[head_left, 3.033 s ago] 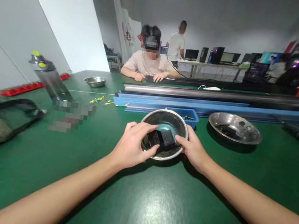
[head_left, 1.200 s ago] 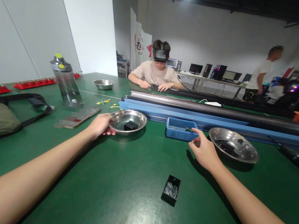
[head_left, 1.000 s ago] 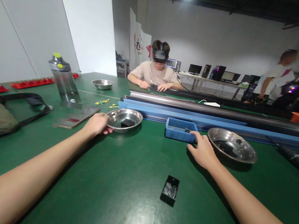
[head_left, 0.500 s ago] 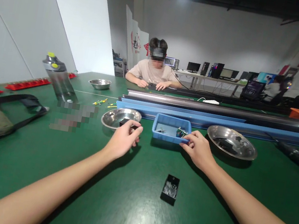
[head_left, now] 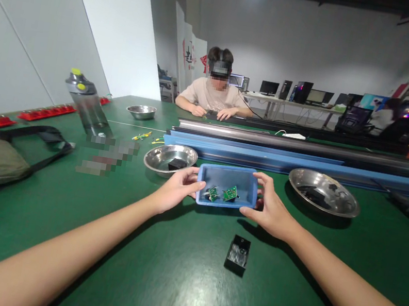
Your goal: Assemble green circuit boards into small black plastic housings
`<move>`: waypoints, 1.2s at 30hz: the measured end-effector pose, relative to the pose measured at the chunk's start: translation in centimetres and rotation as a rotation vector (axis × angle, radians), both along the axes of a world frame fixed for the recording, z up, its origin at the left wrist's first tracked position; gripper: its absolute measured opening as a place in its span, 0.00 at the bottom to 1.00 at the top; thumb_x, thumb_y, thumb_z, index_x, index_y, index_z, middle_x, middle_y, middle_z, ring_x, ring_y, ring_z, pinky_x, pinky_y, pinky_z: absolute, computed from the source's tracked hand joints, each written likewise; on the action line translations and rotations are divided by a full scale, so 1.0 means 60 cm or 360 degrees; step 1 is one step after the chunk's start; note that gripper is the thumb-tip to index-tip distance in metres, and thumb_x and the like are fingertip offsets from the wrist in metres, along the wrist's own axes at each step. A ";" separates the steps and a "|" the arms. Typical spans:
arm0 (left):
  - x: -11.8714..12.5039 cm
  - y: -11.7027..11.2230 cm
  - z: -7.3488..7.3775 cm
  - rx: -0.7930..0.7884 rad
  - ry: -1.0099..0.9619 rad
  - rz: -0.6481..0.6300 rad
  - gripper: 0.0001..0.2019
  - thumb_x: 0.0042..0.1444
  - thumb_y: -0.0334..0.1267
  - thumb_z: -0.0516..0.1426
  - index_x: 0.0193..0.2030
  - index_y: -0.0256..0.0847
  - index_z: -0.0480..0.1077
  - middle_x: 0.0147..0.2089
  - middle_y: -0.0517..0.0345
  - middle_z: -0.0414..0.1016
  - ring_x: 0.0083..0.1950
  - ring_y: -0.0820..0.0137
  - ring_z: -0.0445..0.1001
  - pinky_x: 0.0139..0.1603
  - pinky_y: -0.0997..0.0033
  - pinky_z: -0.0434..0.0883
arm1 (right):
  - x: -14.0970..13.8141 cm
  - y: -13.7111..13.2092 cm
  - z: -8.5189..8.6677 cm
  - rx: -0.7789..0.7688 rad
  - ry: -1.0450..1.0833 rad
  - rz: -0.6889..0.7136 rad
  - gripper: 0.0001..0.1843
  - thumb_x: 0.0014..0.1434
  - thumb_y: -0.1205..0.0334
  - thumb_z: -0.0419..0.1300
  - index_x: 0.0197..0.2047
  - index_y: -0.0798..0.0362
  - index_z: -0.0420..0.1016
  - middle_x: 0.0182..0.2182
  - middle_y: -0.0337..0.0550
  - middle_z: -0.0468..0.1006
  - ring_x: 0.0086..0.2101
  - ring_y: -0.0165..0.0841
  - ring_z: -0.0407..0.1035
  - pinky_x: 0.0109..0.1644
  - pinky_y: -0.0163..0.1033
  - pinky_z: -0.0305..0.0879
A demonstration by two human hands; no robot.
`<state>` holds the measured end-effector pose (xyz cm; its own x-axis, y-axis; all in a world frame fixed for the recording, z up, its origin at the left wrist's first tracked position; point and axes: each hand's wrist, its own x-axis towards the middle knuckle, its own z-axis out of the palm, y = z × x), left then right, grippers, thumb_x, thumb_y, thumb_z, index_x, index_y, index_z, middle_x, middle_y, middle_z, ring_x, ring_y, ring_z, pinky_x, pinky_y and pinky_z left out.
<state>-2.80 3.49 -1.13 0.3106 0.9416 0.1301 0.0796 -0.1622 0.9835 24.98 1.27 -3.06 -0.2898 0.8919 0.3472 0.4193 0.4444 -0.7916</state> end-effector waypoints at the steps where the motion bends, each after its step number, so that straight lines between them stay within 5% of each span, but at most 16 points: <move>1: 0.000 0.000 -0.001 0.0013 0.0002 -0.0007 0.23 0.52 0.47 0.65 0.50 0.37 0.70 0.40 0.54 0.78 0.37 0.69 0.77 0.36 0.71 0.75 | 0.000 0.000 -0.001 -0.0061 0.0060 0.0009 0.46 0.50 0.55 0.70 0.67 0.44 0.50 0.57 0.51 0.66 0.41 0.38 0.72 0.40 0.44 0.71; 4: -0.001 0.000 -0.005 0.0044 0.0021 -0.0078 0.24 0.54 0.46 0.64 0.54 0.38 0.66 0.41 0.54 0.77 0.38 0.67 0.77 0.39 0.67 0.75 | -0.002 0.003 -0.002 -0.0217 0.0244 0.0014 0.48 0.54 0.52 0.67 0.70 0.44 0.44 0.55 0.51 0.69 0.40 0.38 0.74 0.44 0.47 0.72; 7: 0.001 0.001 -0.011 0.0176 0.0133 -0.0059 0.24 0.57 0.45 0.62 0.57 0.39 0.61 0.40 0.54 0.75 0.42 0.65 0.77 0.44 0.61 0.76 | -0.005 0.008 -0.004 -0.0206 0.0346 -0.0009 0.38 0.55 0.55 0.66 0.65 0.46 0.55 0.48 0.46 0.75 0.43 0.40 0.74 0.49 0.48 0.72; 11: 0.006 -0.006 -0.004 0.0904 0.0645 0.0337 0.19 0.57 0.42 0.62 0.51 0.40 0.65 0.50 0.48 0.70 0.52 0.60 0.72 0.50 0.56 0.75 | -0.005 0.015 -0.008 -0.0092 0.0314 -0.0107 0.31 0.54 0.57 0.65 0.60 0.49 0.62 0.47 0.45 0.77 0.46 0.42 0.73 0.52 0.48 0.70; 16: 0.013 -0.026 0.015 0.1598 0.1227 0.0311 0.12 0.59 0.41 0.61 0.47 0.40 0.71 0.60 0.43 0.60 0.60 0.54 0.66 0.61 0.46 0.68 | -0.003 0.016 -0.009 -0.0022 0.0134 -0.0203 0.33 0.54 0.55 0.66 0.62 0.49 0.63 0.47 0.45 0.77 0.45 0.42 0.73 0.52 0.48 0.69; 22: 0.023 -0.025 0.008 0.1526 0.1449 0.0201 0.12 0.58 0.45 0.62 0.43 0.39 0.76 0.64 0.40 0.58 0.66 0.45 0.60 0.63 0.38 0.65 | -0.001 0.016 -0.007 -0.0077 0.0176 -0.0123 0.37 0.55 0.54 0.66 0.66 0.48 0.62 0.50 0.45 0.77 0.45 0.41 0.74 0.53 0.48 0.70; 31: 0.027 -0.023 0.000 0.1332 0.1135 0.0345 0.05 0.57 0.37 0.61 0.36 0.39 0.77 0.62 0.46 0.60 0.62 0.54 0.64 0.65 0.44 0.64 | -0.004 0.023 -0.014 -0.0268 0.0519 0.0192 0.48 0.53 0.60 0.65 0.73 0.52 0.50 0.60 0.48 0.72 0.56 0.41 0.70 0.64 0.47 0.63; 36: 0.025 -0.026 0.014 0.1099 0.0620 0.0507 0.08 0.55 0.41 0.63 0.36 0.37 0.76 0.59 0.44 0.64 0.53 0.59 0.71 0.57 0.52 0.72 | -0.003 0.026 -0.009 -0.0323 0.0512 0.0029 0.42 0.54 0.58 0.63 0.70 0.52 0.56 0.48 0.47 0.79 0.43 0.39 0.75 0.46 0.45 0.75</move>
